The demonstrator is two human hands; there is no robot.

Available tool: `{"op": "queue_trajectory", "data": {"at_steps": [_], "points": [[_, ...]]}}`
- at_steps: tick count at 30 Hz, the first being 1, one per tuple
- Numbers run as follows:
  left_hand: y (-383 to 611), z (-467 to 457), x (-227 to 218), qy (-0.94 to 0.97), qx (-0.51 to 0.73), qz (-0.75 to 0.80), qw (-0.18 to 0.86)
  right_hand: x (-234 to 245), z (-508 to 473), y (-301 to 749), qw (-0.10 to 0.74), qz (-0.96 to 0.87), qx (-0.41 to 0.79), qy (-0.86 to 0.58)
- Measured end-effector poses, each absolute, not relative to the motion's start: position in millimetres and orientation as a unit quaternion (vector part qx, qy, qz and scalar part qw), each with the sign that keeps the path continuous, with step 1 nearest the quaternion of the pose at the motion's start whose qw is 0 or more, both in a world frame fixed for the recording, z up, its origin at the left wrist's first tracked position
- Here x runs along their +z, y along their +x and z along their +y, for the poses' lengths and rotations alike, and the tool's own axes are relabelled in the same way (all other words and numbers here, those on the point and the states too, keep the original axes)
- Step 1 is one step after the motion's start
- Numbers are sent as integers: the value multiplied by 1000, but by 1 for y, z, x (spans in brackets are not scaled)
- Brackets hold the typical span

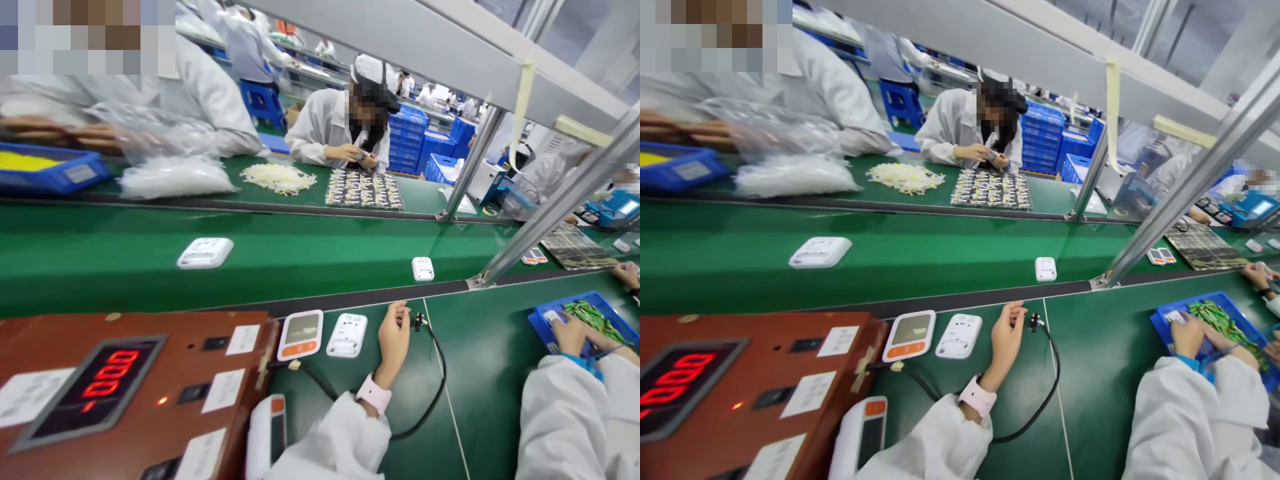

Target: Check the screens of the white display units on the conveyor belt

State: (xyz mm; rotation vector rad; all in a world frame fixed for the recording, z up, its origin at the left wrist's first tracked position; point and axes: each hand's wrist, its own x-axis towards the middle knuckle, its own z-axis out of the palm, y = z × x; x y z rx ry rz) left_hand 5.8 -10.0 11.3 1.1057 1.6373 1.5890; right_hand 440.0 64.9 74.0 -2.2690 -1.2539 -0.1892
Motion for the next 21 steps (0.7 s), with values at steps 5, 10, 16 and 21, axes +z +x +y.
{"op": "queue_trajectory", "data": {"at_steps": [5, 10, 16, 21], "points": [[7, -9, 13, 409, 599, 619, 302, 86, 80, 299, 445, -632, 12, -634], [5, -8, 8, 413, 593, 621, 303, 70, 114, 142, 217, -773, 215, -556], [5, -6, 7, 408, 597, 622, 300, 55, 139, 58, 3, -782, 54, -620], [5, -5, 9, 406, 599, 620, 303, 63, 173, 38, 33, -767, 21, -640]]}}
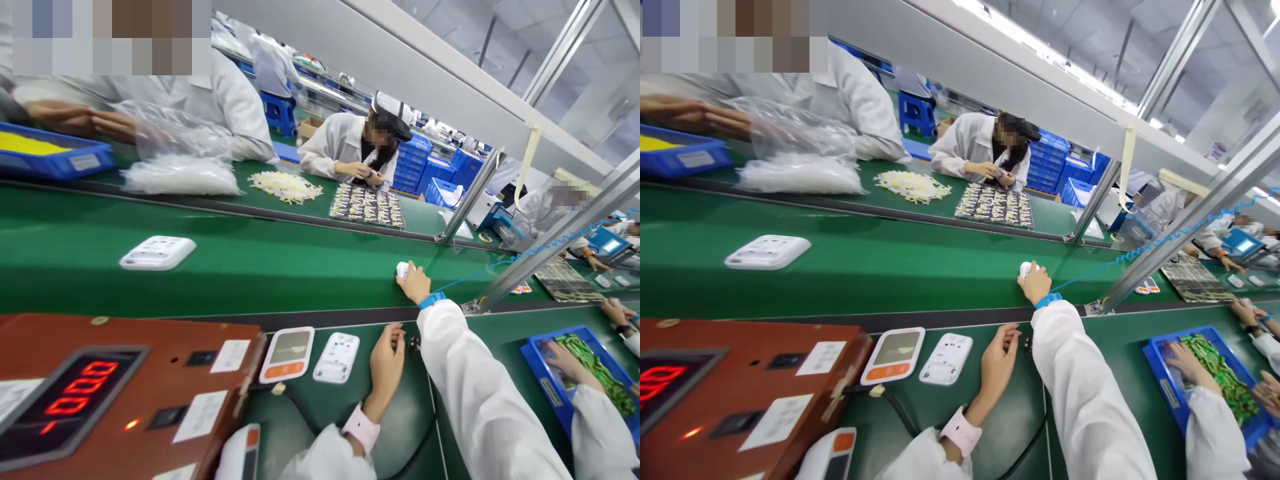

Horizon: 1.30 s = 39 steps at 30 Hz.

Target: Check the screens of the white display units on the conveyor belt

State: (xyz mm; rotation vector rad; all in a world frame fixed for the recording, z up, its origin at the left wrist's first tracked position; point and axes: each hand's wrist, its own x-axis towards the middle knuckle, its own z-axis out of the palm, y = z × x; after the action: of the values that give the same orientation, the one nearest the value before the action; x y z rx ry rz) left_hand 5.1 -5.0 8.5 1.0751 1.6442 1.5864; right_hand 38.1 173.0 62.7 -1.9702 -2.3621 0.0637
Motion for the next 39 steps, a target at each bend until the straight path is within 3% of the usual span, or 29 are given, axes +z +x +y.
{"op": "queue_trajectory", "data": {"at_steps": [7, 15, 22, 30, 39], "points": [[2, -4, 3, 413, 595, 621, 299, 47, 205, 38, 145, -740, 113, -647], [0, -4, 6, 415, 600, 619, 292, 23, 153, 94, 388, -725, 209, -530], [-3, -3, 3, 420, 582, 627, 302, 1, 123, 131, 594, -509, 340, -522], [-6, -1, -3, 428, 560, 639, 308, 1, 126, 129, 629, -476, 399, -467], [-10, -2, -6, 430, 552, 645, 307, -3, 123, 128, 626, -483, 384, -477]]}}
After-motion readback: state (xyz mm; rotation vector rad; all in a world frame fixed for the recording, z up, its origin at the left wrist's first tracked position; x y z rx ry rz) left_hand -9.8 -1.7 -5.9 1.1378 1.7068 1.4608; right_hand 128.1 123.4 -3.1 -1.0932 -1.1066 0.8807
